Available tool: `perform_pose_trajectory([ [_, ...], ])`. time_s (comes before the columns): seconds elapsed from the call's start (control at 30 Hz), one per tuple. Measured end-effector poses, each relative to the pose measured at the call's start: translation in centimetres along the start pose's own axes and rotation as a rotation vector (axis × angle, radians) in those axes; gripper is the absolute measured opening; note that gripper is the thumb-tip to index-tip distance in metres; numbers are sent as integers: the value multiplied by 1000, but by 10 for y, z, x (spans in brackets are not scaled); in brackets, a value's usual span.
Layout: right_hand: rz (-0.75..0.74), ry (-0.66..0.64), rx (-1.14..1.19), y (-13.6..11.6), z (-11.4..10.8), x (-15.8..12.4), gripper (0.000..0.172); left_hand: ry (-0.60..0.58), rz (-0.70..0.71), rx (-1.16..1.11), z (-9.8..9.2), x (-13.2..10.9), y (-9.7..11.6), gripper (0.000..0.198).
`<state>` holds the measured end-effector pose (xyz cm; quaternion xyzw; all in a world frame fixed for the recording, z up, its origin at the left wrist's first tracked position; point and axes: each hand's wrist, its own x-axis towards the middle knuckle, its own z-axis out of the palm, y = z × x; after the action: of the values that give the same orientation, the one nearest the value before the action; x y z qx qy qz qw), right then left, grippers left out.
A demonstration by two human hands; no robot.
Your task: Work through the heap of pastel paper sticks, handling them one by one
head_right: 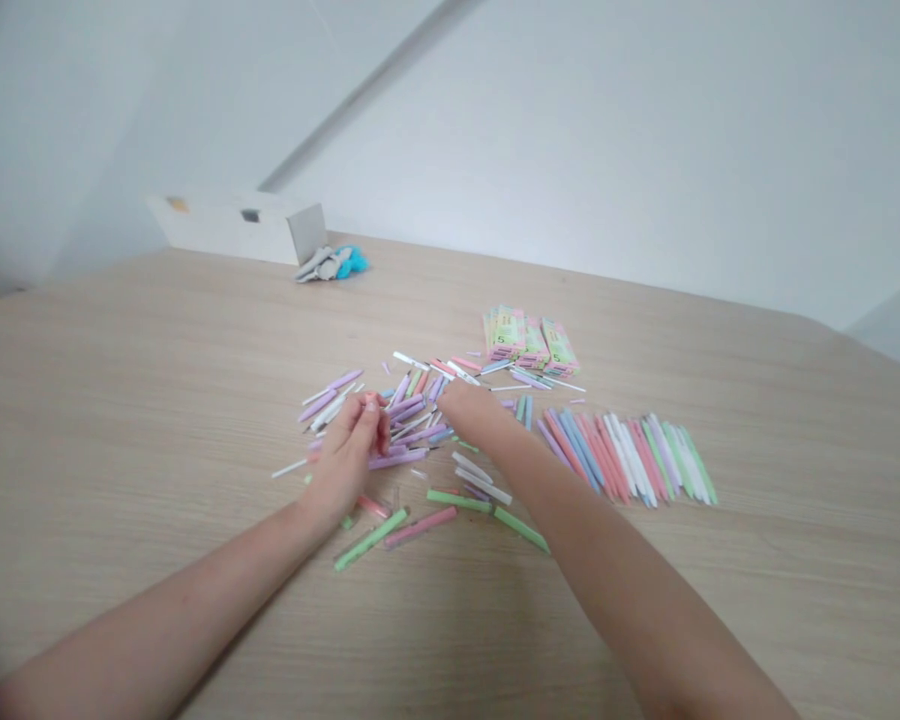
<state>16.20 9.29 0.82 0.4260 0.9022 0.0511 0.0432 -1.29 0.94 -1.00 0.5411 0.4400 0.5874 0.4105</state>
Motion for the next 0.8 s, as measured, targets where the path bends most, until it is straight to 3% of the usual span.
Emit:
perform_pose_trajectory([
  [0.47,-196,-105,-121,-8,-11,22,20,-14,-28,-11,0,-1,-4,29],
  [0.8,-112,140,99,-2,-22,-18,14,-43,-22,20,1,-4,-2,27],
])
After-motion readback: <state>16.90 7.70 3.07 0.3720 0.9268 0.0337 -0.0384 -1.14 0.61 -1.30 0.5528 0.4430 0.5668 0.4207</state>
